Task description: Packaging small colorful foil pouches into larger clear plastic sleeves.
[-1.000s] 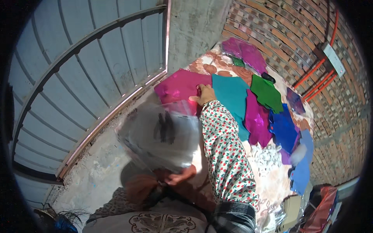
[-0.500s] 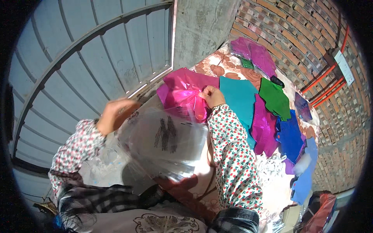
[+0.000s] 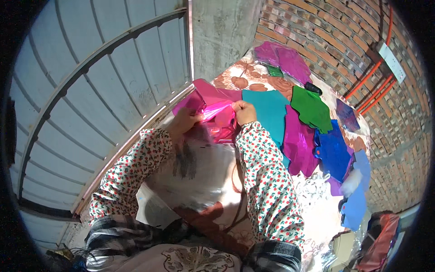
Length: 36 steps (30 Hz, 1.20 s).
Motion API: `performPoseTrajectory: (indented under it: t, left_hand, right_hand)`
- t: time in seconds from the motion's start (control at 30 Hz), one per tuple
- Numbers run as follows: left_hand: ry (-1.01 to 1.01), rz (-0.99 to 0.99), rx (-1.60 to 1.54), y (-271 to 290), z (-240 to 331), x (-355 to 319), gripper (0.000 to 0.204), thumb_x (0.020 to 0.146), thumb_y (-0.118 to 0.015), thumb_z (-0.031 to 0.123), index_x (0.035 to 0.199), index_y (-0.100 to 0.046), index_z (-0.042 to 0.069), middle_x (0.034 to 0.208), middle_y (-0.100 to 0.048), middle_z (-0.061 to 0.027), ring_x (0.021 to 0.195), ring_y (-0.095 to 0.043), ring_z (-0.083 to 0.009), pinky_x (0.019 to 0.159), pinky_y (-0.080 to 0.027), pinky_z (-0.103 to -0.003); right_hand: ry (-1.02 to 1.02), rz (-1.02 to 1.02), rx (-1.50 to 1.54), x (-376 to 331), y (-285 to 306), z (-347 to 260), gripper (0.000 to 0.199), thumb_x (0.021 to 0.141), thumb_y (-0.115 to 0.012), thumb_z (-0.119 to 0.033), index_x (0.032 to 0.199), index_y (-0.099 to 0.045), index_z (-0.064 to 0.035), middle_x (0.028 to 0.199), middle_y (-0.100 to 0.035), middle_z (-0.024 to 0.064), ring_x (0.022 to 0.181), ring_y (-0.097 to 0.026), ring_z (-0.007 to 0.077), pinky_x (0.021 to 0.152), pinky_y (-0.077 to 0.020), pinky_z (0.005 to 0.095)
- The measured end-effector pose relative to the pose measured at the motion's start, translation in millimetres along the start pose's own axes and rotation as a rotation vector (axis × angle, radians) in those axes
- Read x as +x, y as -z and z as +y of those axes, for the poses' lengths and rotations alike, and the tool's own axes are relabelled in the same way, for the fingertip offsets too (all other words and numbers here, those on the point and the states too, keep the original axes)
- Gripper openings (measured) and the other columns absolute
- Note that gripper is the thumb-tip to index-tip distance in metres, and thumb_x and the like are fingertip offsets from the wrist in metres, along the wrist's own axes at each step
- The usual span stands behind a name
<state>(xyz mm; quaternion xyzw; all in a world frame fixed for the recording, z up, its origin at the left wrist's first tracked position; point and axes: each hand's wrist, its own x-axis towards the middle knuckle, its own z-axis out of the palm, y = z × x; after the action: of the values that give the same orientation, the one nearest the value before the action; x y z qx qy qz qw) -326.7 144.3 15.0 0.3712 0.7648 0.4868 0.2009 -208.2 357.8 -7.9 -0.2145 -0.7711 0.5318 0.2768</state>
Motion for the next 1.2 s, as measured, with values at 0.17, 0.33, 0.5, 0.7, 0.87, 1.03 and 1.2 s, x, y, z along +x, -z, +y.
performPoseTrajectory:
  t: [0.17, 0.33, 0.5, 0.7, 0.87, 1.03, 1.2]
  left_hand:
    - [0.161, -0.046, -0.01, -3.7, 13.6, -4.3, 0.032, 0.077, -0.068, 0.023, 0.095, -0.065, -0.003, 0.075, -0.064, -0.0109, 0.072, -0.061, -0.0186, 0.062, -0.048, -0.035]
    - [0.037, 0.124, 0.112, -5.6, -6.3, 8.1, 0.036, 0.078, -0.069, 0.025, 0.099, -0.062, -0.004, 0.078, -0.064, -0.0112, 0.069, -0.061, -0.0202, 0.049, -0.048, -0.035]
    - [0.09, -0.112, -0.512, 10.2, 6.5, -5.0, 0.031, 0.083, -0.064, 0.015, 0.111, -0.057, 0.004, 0.096, -0.062, -0.0034, 0.085, -0.058, -0.0136, 0.075, -0.047, -0.027]
    - [-0.282, 0.097, -0.006, 48.0, -2.1, 8.3, 0.04, 0.083, -0.064, 0.017, 0.117, -0.053, 0.0, 0.107, -0.059, -0.0066, 0.095, -0.054, -0.0125, 0.078, -0.044, -0.024]
    - [-0.387, 0.131, 0.047, 60.4, 32.4, -11.9, 0.034, 0.084, -0.062, 0.016, 0.113, -0.056, 0.0, 0.107, -0.059, -0.007, 0.099, -0.052, -0.0134, 0.081, -0.043, -0.027]
    - [-0.433, -0.074, 0.318, 45.0, 49.2, -30.2, 0.03, 0.082, -0.062, 0.014, 0.11, -0.058, 0.002, 0.108, -0.059, -0.0072, 0.098, -0.054, -0.0163, 0.082, -0.043, -0.028]
    - [-0.536, -0.197, 0.42, 5.4, 72.6, -26.1, 0.025, 0.079, -0.062, 0.012, 0.102, -0.06, 0.001, 0.099, -0.061, -0.0153, 0.088, -0.06, -0.0274, 0.076, -0.047, -0.033]
  right_hand:
    - [0.161, 0.398, 0.636, -4.1, 135.6, -86.8, 0.018, 0.09, -0.054, -0.019, 0.08, -0.062, -0.0063, 0.074, -0.059, 0.0026, 0.068, -0.056, 0.0138, 0.062, -0.045, 0.0313]
    - [0.258, 0.345, 0.195, -128.0, 191.1, -192.4, 0.013, 0.09, -0.055, -0.014, 0.087, -0.062, -0.0029, 0.078, -0.06, -0.0015, 0.068, -0.053, 0.0093, 0.065, -0.0426, 0.0232]
    - [-0.13, -0.141, -0.615, -287.7, 150.2, -173.3, 0.013, 0.083, -0.062, -0.01, 0.082, -0.062, 0.0034, 0.075, -0.06, 0.0112, 0.065, -0.057, 0.0181, 0.061, -0.0458, 0.0301]
    - [-0.232, -0.385, -0.861, -350.1, 130.7, -108.0, 0.026, 0.084, -0.061, -0.023, 0.089, -0.062, 0.0016, 0.078, -0.06, 0.0197, 0.067, -0.06, 0.0349, 0.06, -0.0489, 0.0393]
    - [0.015, -0.395, -0.985, -290.0, 145.2, -96.8, 0.037, 0.083, -0.06, -0.037, 0.09, -0.06, -0.0008, 0.074, -0.061, 0.0199, 0.065, -0.06, 0.0362, 0.058, -0.0487, 0.0392]
    - [0.044, -0.184, -0.718, -131.1, 154.5, -50.5, 0.036, 0.079, -0.067, -0.033, 0.093, -0.056, -0.0016, 0.071, -0.059, 0.0123, 0.066, -0.058, 0.0207, 0.061, -0.0449, 0.0335]
    - [0.101, -0.147, -0.635, -37.7, 140.5, -0.1, 0.035, 0.074, -0.074, -0.026, 0.095, -0.057, -0.0035, 0.069, -0.055, 0.0053, 0.061, -0.048, 0.0148, 0.057, -0.0409, 0.0307]
